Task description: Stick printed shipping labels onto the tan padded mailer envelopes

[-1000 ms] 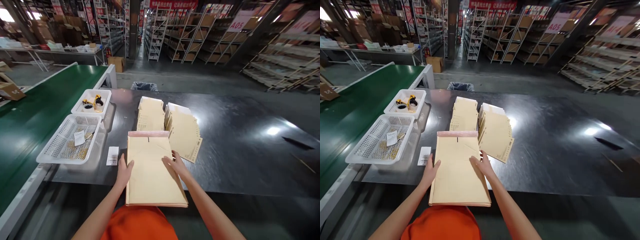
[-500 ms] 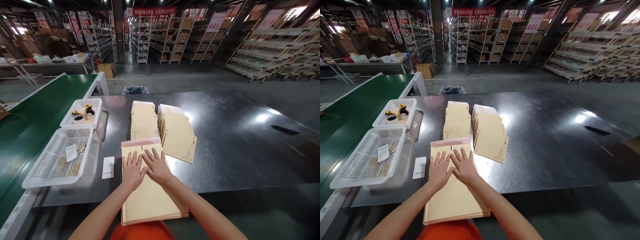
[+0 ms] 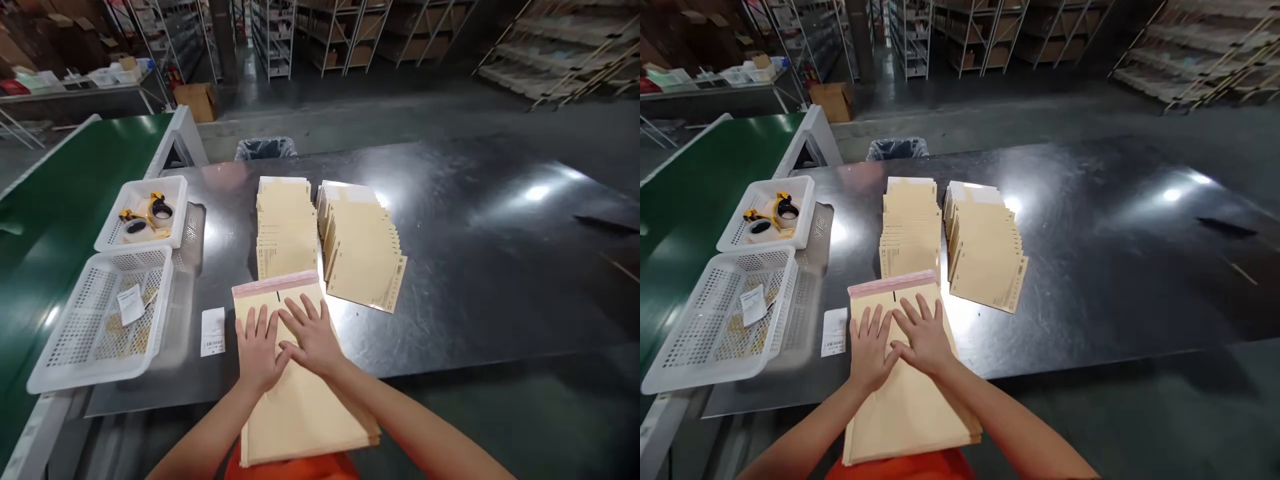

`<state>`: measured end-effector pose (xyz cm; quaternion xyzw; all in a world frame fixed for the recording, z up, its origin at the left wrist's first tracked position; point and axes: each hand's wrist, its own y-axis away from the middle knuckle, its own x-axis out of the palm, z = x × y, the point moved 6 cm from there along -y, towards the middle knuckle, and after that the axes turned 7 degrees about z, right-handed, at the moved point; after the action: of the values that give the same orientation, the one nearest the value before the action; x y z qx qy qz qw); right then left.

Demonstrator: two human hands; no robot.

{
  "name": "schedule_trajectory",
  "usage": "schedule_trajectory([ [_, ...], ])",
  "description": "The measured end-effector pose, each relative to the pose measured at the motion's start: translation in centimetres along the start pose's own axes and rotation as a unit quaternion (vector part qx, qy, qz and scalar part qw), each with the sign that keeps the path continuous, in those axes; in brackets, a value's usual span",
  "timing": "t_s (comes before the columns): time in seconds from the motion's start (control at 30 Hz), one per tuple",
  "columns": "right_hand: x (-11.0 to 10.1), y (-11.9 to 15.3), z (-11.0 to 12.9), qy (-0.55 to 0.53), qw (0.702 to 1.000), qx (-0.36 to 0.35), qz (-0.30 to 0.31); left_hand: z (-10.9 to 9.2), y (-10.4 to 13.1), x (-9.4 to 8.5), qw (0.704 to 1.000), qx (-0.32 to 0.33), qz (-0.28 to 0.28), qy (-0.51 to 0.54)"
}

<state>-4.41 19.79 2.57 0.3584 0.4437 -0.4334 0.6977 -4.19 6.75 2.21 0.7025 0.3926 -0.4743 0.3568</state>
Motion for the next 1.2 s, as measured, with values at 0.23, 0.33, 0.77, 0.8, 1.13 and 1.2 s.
schedule_trajectory([
  [0.23,-0.9,0.1,0.8,0.0,1.0,-0.006,0.02,-0.2,0.6,-0.8,0.998,0.011,-0.037,-0.052],
  [0.33,-2.0,0.3,1.0,0.014,1.0,-0.01,0.016,-0.6,0.6,-1.3,0.996,0.019,-0.049,-0.076],
  [0.77,-2.1,13.1,-1.2,-0.129,0.989,0.051,0.048,-0.1,8.4,-5.5,0.995,0.06,-0.079,0.005],
  [0.8,-1.3,13.8,-1.4,-0.151,0.985,0.056,0.062,0.5,9.4,-4.6,0.997,0.055,-0.052,0.022],
  [1.13,-0.3,14.4,-1.4,-0.245,0.962,0.089,0.083,1.0,11.3,-1.5,0.994,0.027,0.04,0.098],
  [1.2,-1.0,14.9,-2.1,-0.237,0.965,0.1,0.052,3.1,11.0,-2.4,0.987,-0.03,-0.019,0.155],
])
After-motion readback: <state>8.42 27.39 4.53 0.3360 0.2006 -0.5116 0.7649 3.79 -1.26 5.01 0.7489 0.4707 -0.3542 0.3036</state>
